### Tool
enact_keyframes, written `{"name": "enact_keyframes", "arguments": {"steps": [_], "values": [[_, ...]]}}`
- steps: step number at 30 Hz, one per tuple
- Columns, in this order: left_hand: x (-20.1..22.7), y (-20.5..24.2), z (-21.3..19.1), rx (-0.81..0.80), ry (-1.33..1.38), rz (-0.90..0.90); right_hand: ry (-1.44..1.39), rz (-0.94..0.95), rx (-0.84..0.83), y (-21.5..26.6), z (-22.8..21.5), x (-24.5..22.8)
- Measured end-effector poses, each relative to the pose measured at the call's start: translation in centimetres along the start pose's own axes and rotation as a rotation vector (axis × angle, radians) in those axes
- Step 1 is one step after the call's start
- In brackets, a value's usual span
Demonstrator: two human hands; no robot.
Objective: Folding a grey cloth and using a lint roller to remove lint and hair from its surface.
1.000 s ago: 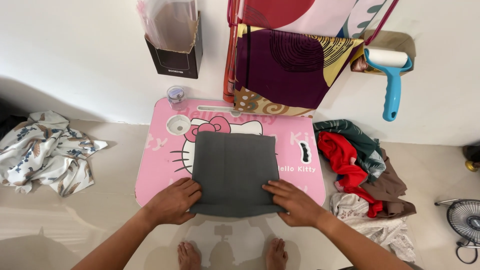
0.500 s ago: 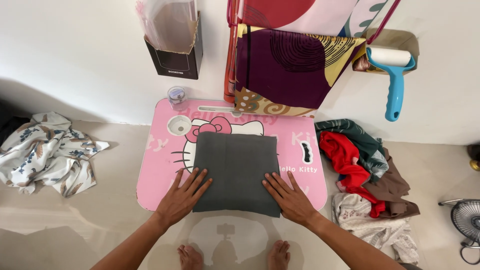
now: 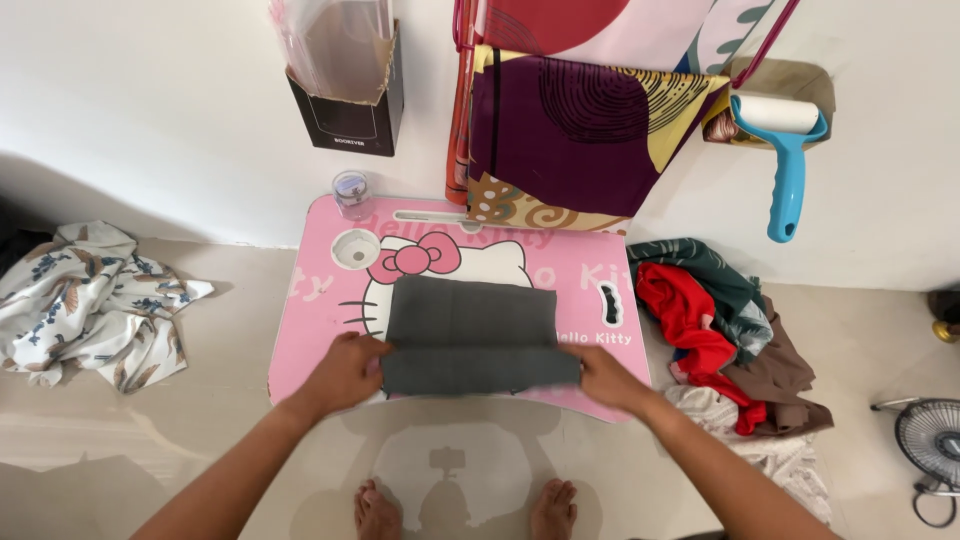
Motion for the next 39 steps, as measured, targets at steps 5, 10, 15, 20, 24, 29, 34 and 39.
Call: {"name": "enact_keyframes", "arguments": {"steps": [5, 10, 15, 20, 24, 29, 34, 39], "values": [[-9.7, -3.5, 2.5, 0.146, 0.610, -0.452, -0.568, 0.512, 0.233, -2.3, -1.0, 9.2], [-7.6, -3.5, 0.9, 0.161, 0.530, -0.523, -0.603, 0.420, 0.213, -3.1, -0.7, 11.0], [-7.0, -3.1, 0.8, 0.184, 0.513, -0.508, -0.527, 0.434, 0.227, -2.9, -0.3, 11.0], [-5.5, -2.6, -0.3, 0.158, 0.331, -0.507, -0.465, 0.468, 0.257, -2.5, -0.7, 9.7], [-3.6, -2.0, -0.8, 0.150, 0.315, -0.493, -0.476, 0.502, 0.274, -2.0, -1.4, 6.6], [-3.9, -2.1, -0.4, 0.161, 0.258, -0.519, -0.345, 0.487, 0.338, -2.8, -1.5, 9.0], [-3.0, -1.6, -0.3, 0.146, 0.219, -0.525, -0.345, 0.492, 0.376, -2.2, -0.8, 11.7], [-2.0, -1.1, -1.6, 0.114, 0.245, -0.550, -0.389, 0.496, 0.396, -1.5, -1.9, 7.1]]}}
Point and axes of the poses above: each hand's wrist, its own y-axis away from the middle knuckle, its own z-axis out of the palm, x = y × z, the point moved 10 cm from there along -y, towards the middle knuckle, and after that the axes turned 8 degrees about -x, right-handed, at the moved point
